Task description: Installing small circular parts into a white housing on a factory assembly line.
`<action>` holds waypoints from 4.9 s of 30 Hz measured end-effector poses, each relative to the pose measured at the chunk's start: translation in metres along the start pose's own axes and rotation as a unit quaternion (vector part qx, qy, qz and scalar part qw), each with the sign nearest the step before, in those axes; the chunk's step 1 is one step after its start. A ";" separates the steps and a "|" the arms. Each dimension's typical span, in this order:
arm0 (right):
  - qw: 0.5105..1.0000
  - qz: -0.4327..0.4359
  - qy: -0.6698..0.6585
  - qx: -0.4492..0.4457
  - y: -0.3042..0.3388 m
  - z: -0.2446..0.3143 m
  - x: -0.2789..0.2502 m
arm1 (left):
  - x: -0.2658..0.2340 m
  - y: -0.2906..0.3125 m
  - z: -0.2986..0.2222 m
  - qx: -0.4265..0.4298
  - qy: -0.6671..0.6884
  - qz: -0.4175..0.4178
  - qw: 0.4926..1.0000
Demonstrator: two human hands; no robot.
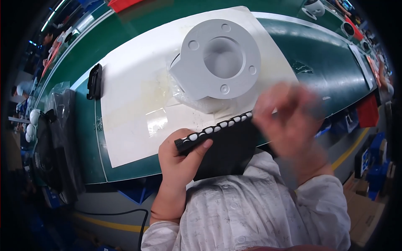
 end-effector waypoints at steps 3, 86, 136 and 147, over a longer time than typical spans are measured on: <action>0.987 -0.074 -0.118 -0.085 -0.061 0.003 -0.005 | -0.005 0.001 -0.001 0.037 -0.028 0.000 0.999; 0.852 0.067 0.503 -0.133 -0.018 0.038 -0.008 | 0.010 -0.014 -0.001 0.163 -0.073 0.034 0.983; 0.958 -0.015 0.286 0.031 -0.190 -0.033 -0.005 | -0.043 -0.005 -0.001 0.235 -0.067 0.021 0.969; 0.757 -0.047 0.646 -0.089 -0.245 -0.209 0.021 | -0.039 -0.005 -0.007 0.140 -0.061 0.042 0.987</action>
Point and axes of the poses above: each hand's wrist, its own y-axis away from the middle knuckle, its own x-axis out of the palm, z = x × y, the point moved 1 cm from there along -y, towards the middle knuckle, and after that the axes turned 11 degrees about x, right-handed, at the moved point
